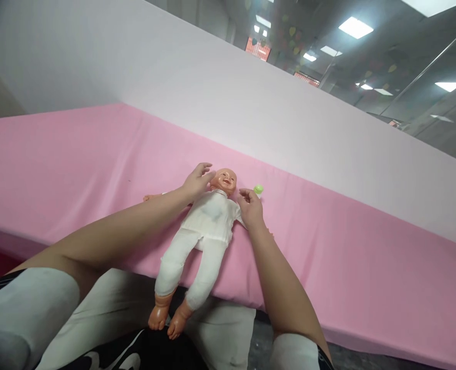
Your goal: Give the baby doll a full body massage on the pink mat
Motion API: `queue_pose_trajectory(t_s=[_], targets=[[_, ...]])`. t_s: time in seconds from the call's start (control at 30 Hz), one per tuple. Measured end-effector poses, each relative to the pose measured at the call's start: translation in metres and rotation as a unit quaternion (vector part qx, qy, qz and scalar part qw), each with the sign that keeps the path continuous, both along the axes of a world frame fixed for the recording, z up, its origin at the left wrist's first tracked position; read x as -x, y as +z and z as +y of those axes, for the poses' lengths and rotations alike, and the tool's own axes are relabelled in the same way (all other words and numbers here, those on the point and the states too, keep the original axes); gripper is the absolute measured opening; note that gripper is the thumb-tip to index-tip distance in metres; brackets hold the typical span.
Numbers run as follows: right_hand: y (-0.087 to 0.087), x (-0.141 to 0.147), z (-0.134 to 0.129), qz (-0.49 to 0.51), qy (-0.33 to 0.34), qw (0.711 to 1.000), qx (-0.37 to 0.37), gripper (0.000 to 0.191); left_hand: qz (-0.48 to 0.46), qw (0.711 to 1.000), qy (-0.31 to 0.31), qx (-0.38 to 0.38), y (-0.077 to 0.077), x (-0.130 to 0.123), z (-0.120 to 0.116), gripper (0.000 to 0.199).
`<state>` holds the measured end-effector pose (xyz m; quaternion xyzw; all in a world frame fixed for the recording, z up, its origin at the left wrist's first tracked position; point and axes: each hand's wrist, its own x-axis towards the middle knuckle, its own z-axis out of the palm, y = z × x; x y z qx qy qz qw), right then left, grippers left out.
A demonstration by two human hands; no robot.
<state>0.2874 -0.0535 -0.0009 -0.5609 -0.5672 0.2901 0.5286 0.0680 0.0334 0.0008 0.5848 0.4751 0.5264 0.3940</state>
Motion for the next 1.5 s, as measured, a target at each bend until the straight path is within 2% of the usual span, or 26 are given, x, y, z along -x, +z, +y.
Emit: queue_pose_trajectory(t_s=[0.07, 0.13, 0.2, 0.3, 0.43, 0.57, 0.67, 0.8, 0.97, 1.13, 1.23, 1.37, 1.5], targets=[[0.001, 0.013, 0.028, 0.05, -0.049, 0.998, 0.006, 0.055, -0.09, 0.993, 0.023, 0.067, 0.003, -0.022, 0.017, 0.068], [-0.002, 0.026, 0.055, 0.142, -0.078, 0.986, 0.048, 0.069, -0.13, 0.989, 0.006, 0.076, 0.003, -0.042, 0.03, 0.071], [-0.008, 0.038, 0.076, 0.169, -0.07, 0.981, 0.057, 0.072, -0.144, 0.987, -0.018, 0.075, -0.003, -0.054, 0.037, 0.064], [-0.024, 0.047, 0.092, 0.22, -0.018, 0.975, 0.036, 0.073, -0.149, 0.985, -0.038, 0.073, -0.017, -0.059, 0.039, 0.056], [-0.039, 0.048, 0.094, 0.251, 0.006, 0.968, 0.006, 0.074, -0.176, 0.979, -0.058, 0.081, -0.03, -0.05, 0.037, 0.061], [-0.039, 0.046, 0.094, 0.244, -0.001, 0.97, 0.009, 0.078, -0.249, 0.958, -0.09, 0.11, -0.031, -0.045, 0.034, 0.072], [-0.038, 0.046, 0.096, 0.236, -0.014, 0.972, 0.012, 0.077, -0.252, 0.958, -0.081, 0.112, -0.03, -0.047, 0.034, 0.067], [-0.041, 0.043, 0.101, 0.2, -0.028, 0.979, 0.012, 0.066, -0.256, 0.959, -0.064, 0.108, -0.03, -0.051, 0.035, 0.056], [-0.047, 0.037, 0.101, 0.274, 0.012, 0.961, -0.017, 0.054, -0.31, 0.937, -0.082, 0.136, -0.029, -0.046, 0.035, 0.054], [-0.047, 0.036, 0.094, 0.321, 0.045, 0.946, -0.007, 0.064, -0.337, 0.926, -0.086, 0.149, -0.027, -0.039, 0.033, 0.053], [-0.043, 0.039, 0.092, 0.33, 0.058, 0.942, -0.002, 0.069, -0.339, 0.923, -0.101, 0.15, -0.025, -0.037, 0.031, 0.06], [-0.038, 0.043, 0.091, 0.301, 0.055, 0.952, -0.002, 0.071, -0.326, 0.927, -0.128, 0.137, -0.022, -0.038, 0.026, 0.078], [-0.038, 0.044, 0.092, 0.262, 0.025, 0.965, 0.001, 0.075, -0.294, 0.942, -0.107, 0.118, -0.023, -0.042, 0.024, 0.076]])
